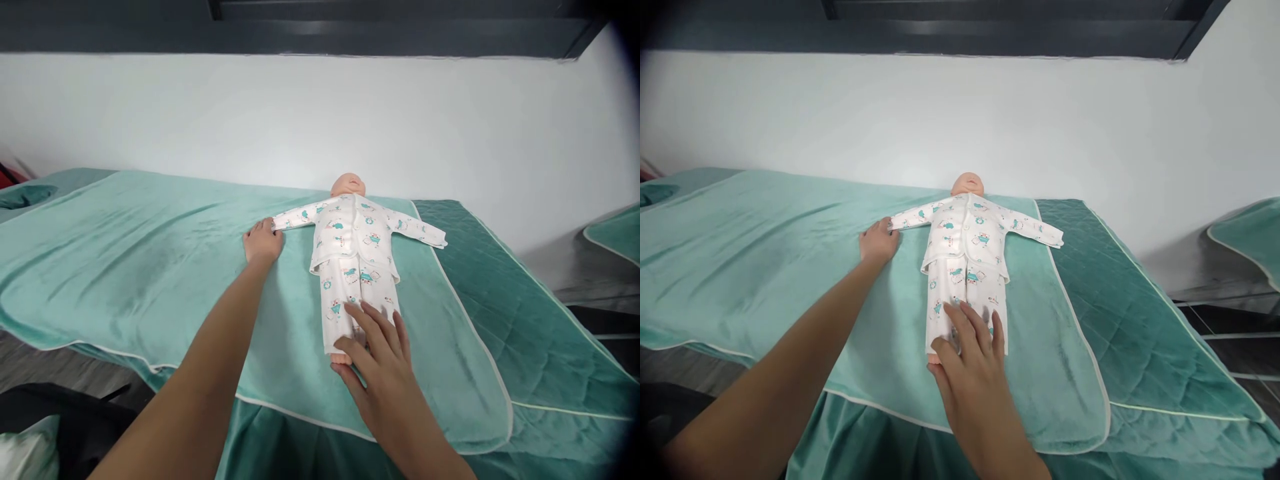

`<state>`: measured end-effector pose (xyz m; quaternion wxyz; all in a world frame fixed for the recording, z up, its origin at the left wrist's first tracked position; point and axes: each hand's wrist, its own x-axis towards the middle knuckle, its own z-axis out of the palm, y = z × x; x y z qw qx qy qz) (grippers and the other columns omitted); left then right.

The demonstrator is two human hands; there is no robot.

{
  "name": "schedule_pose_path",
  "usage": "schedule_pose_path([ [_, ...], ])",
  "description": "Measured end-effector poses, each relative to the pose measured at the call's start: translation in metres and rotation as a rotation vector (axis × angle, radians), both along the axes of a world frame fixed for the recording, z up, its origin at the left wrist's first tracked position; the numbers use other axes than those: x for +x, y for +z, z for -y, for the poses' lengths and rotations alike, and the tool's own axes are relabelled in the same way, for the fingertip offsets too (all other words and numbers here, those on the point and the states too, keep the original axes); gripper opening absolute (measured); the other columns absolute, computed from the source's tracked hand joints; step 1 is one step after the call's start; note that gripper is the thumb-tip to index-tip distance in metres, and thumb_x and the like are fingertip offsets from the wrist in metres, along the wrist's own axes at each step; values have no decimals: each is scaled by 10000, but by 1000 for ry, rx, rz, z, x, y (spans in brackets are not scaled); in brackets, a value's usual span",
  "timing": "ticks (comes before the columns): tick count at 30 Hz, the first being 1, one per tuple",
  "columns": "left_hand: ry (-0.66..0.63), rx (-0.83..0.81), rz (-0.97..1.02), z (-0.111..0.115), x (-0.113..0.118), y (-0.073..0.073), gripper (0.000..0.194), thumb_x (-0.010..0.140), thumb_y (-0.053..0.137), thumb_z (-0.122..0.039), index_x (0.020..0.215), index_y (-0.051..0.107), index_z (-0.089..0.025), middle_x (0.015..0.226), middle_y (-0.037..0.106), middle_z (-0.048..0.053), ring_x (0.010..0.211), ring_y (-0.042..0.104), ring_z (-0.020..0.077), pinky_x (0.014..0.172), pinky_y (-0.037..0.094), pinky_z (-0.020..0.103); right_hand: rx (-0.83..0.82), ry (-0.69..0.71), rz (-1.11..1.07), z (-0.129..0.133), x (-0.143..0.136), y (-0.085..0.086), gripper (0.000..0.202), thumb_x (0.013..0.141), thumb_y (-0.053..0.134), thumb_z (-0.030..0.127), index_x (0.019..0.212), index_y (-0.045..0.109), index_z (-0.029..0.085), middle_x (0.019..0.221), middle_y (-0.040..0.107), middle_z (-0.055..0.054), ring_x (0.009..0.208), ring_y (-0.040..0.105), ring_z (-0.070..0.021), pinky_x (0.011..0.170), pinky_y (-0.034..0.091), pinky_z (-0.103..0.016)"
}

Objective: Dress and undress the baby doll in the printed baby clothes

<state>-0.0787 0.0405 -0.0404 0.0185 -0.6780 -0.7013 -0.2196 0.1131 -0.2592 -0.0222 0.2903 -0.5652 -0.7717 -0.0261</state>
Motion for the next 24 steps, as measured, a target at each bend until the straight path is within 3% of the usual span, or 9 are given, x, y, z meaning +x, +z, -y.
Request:
schedule_pose_path([
  [10,-13,13,8,-1,-1,-2,453,905,373,-339,1327,513,-254,1341,609,97,1262,509,282,1018,350,447,11,61,-168,-1,-6,9,207,932,484,84,817,554,242,1288,634,54,1328,450,-197,1209,120,-529],
  [16,-13,16,19,-2,-2,-2,457,901,378,-344,1328,514,-253,1342,608,100,1260,512,285,1021,349,453,5,31,-203,16,3,-6,233,911,548,130,1096,587,266,1408,535,-25,1362,422,-231,1195,192,-536],
  [21,-16,10,15,-1,-1,0,447,902,377,-342,1322,510,-267,1343,608,99,1258,513,287,1020,347,461,-16,-266,-601,29,33,-27,313,953,524,286,1265,533,269,1405,515,-81,1279,509,-245,1051,444,-481],
  [24,-22,12,15,1,0,1,449,904,373,-343,1324,508,-264,1349,603,100,1263,510,286,1022,345,463,-73,-348,-670,30,46,-38,364,941,546,351,1292,525,260,1364,540,-87,1240,528,-253,1040,450,-492],
])
